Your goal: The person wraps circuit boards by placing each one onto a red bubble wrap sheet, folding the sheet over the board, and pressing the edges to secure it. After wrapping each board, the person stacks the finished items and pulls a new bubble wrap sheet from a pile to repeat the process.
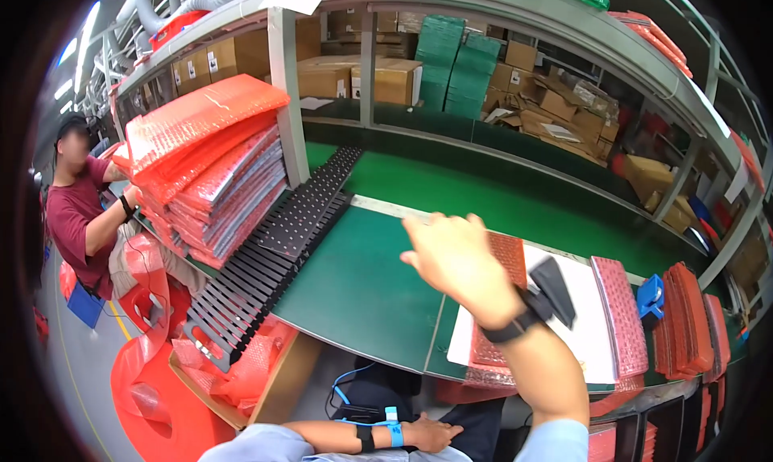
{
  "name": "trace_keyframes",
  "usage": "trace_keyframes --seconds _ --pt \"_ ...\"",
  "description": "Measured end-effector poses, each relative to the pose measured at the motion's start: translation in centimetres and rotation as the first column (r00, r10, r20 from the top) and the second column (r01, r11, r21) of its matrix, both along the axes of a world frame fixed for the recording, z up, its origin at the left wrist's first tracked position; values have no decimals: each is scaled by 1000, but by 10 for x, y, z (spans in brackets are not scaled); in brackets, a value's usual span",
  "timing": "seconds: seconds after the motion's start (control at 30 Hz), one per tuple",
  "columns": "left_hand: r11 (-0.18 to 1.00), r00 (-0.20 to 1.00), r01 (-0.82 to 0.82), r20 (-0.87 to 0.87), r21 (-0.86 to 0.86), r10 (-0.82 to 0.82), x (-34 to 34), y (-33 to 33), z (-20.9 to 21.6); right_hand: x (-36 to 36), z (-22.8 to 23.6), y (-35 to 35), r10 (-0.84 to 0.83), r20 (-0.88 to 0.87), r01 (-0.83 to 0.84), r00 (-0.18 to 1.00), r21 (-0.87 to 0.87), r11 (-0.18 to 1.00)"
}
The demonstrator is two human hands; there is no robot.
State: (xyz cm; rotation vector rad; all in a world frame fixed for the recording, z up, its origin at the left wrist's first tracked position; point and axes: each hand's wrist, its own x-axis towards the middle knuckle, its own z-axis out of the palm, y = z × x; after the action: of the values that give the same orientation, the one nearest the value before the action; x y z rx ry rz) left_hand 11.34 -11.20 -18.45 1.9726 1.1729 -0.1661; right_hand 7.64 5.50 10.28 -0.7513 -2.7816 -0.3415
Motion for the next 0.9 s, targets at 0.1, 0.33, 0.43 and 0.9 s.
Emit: trace_keyframes --seconds 0.1,0.33,0.43,0.9 --pt "998 973 16 227 66 -30 -33 -5 19 -75 -17 25 -127 186 125 974 21 992" --pt "941 604 -262 797 215 -14 -88 -7 107 -104 -74 110 -399 388 380 831 128 916" --pt "750 455 -547 884 372 -106 -119 3 138 -106 -65 140 -499 396 478 771 159 864" --pt "297 290 -934 904 196 315 -177 30 153 -255 -110 265 -446 -87 422 891 -207 883"
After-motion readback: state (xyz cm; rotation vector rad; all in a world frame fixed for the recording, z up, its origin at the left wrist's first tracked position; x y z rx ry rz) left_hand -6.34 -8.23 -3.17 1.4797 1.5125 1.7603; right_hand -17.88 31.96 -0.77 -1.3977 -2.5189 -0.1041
